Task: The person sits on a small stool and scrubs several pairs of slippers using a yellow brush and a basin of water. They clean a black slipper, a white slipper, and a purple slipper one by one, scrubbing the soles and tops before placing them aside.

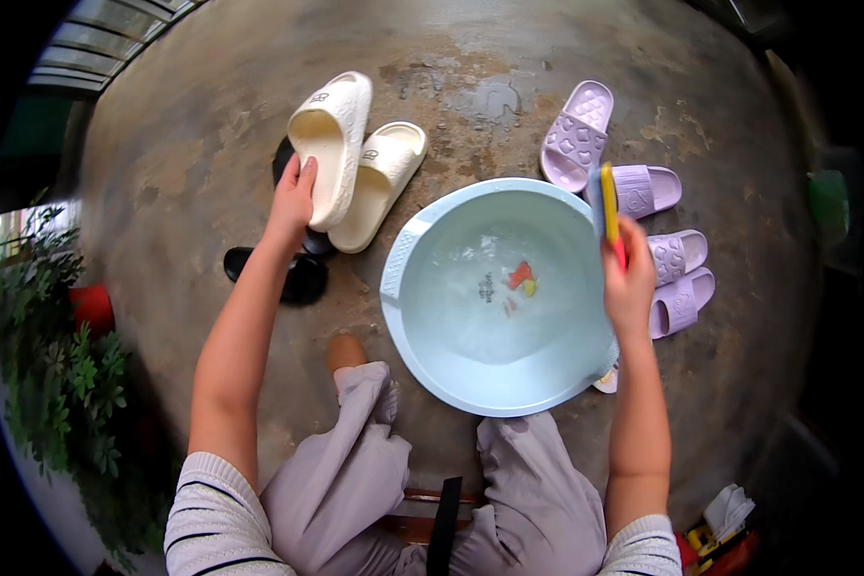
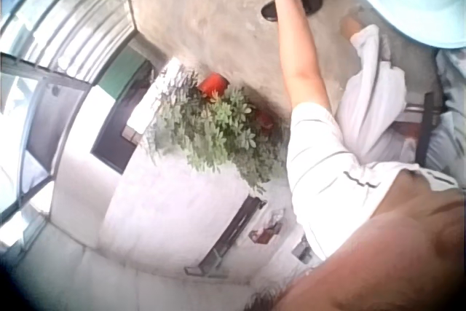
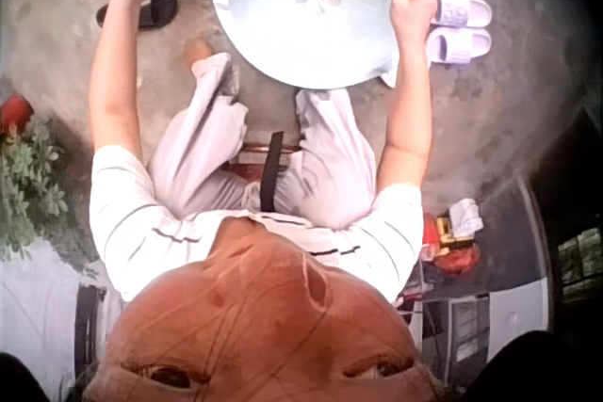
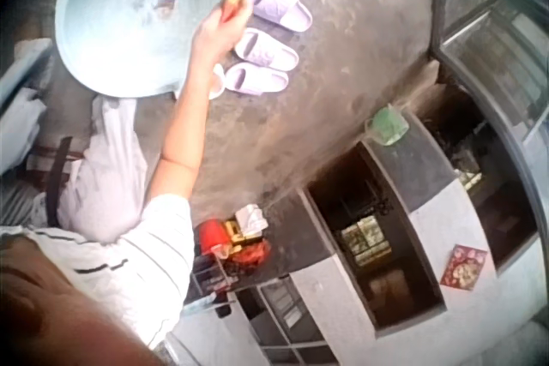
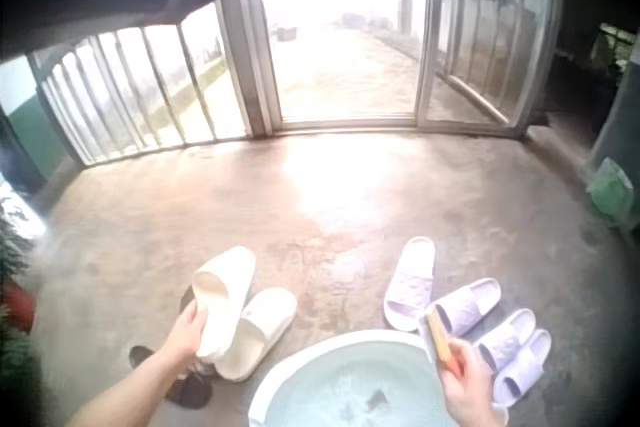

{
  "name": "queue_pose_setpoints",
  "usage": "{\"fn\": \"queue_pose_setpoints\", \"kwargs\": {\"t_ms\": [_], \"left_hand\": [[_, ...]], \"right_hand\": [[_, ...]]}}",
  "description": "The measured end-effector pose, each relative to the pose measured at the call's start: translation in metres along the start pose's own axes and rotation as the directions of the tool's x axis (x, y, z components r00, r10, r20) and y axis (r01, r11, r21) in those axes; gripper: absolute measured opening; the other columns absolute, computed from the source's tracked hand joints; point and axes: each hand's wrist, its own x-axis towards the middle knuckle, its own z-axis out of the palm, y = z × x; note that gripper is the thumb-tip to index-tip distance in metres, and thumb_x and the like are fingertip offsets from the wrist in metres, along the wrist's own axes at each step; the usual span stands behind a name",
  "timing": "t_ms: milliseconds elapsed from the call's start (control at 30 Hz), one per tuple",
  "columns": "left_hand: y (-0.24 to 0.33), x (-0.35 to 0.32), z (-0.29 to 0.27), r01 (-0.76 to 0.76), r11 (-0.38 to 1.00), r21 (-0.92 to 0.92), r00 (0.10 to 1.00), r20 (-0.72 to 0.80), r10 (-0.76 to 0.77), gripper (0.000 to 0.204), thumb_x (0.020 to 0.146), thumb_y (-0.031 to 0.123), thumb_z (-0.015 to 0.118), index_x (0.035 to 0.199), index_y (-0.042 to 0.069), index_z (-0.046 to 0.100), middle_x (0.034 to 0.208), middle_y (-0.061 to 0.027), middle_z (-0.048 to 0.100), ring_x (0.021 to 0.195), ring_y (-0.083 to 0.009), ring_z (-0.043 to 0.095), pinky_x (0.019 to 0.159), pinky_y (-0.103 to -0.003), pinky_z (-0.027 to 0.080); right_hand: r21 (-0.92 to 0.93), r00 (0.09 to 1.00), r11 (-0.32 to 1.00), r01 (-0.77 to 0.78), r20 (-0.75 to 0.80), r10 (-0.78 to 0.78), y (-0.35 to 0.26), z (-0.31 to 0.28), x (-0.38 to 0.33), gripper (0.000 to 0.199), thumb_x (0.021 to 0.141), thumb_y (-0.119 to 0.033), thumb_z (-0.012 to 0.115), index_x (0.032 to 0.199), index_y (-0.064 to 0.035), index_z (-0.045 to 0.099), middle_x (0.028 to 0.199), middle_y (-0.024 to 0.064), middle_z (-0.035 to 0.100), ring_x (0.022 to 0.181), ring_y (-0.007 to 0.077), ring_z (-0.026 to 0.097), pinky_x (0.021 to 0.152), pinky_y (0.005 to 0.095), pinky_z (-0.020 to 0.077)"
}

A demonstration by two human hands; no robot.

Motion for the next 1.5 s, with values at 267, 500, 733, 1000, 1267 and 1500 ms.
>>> {"fn": "queue_pose_setpoints", "kwargs": {"t_ms": [267,500,733,1000,1267,1500], "left_hand": [[-0.042,0.049,-0.008,0.071,0.501,0.862,0.993,-0.107,0.044,0.061,0.091,0.039,0.063,0.141,0.007,0.052,0.122,-0.0263,0.064,0.117,-0.0375,0.060,0.098,-0.041,0.047],[-0.014,0.015,0.012,-0.199,0.300,0.933,0.878,0.034,0.477,0.078,0.082,0.027,0.072,0.149,0.008,0.039,0.148,-0.0230,0.037,0.135,-0.0394,0.036,0.111,-0.047,0.033],[0.051,-0.058,0.092,-0.773,0.239,0.587,0.553,0.440,0.708,0.117,0.063,0.044,0.089,0.155,0.006,0.026,0.152,-0.0202,0.032,0.141,-0.0415,0.027,0.116,-0.051,0.027],[0.036,-0.158,0.119,-0.651,0.670,0.357,0.649,0.720,0.247,0.134,0.056,0.037,0.095,0.158,0.005,0.014,0.150,-0.0232,0.035,0.137,-0.0405,0.039,0.114,-0.049,0.034],[-0.029,-0.198,0.101,-0.304,0.798,0.521,0.704,0.687,-0.180,0.120,0.066,0.022,0.089,0.159,0.008,0.014,0.135,-0.0240,0.045,0.122,-0.0368,0.051,0.102,-0.044,0.044],[-0.061,-0.188,0.126,-0.594,0.175,0.785,0.786,0.613,-0.085,0.103,0.076,0.024,0.080,0.158,0.011,0.018,0.146,-0.0287,0.035,0.104,-0.0422,0.055,0.086,-0.045,0.054]], "right_hand": [[-0.468,0.980,0.862,0.193,0.129,-0.149,0.124,0.054,0.174,0.034,0.088,-0.004,0.060,0.120,-0.0072,0.050,0.126,0.0193,0.057,0.110,0.0415,0.058,0.089,0.0476,0.0475],[-0.177,0.999,0.983,0.048,0.010,-0.047,0.093,0.056,0.174,0.027,0.089,-0.006,0.064,0.112,-0.0055,0.050,0.106,0.0138,0.061,0.094,0.0335,0.061,0.081,0.0415,0.0487],[0.749,0.897,0.494,-0.441,0.368,0.243,-0.076,-0.031,0.088,0.012,0.100,-0.016,0.057,0.105,-0.0057,0.052,0.074,-0.0006,0.050,0.052,0.0064,0.042,0.049,0.0246,0.0373],[0.562,0.569,-0.282,-0.777,0.820,0.066,-0.042,-0.028,-0.026,0.028,0.103,-0.013,0.038,0.119,0.0032,0.055,0.064,-0.0003,0.055,0.037,0.0007,0.034,0.035,0.0175,0.0286],[0.425,0.309,-0.251,-0.870,0.866,0.393,0.048,0.044,-0.098,0.021,0.103,-0.013,0.044,0.119,-0.0022,0.052,0.074,0.0038,0.059,0.044,0.0073,0.044,0.040,0.0219,0.0376],[-0.225,0.837,0.855,-0.467,0.198,0.510,0.070,0.074,-0.100,0.066,0.095,-0.002,0.050,0.153,-0.0083,0.020,0.114,0.0228,0.054,0.071,0.0282,0.066,0.063,0.0438,0.0543]]}}
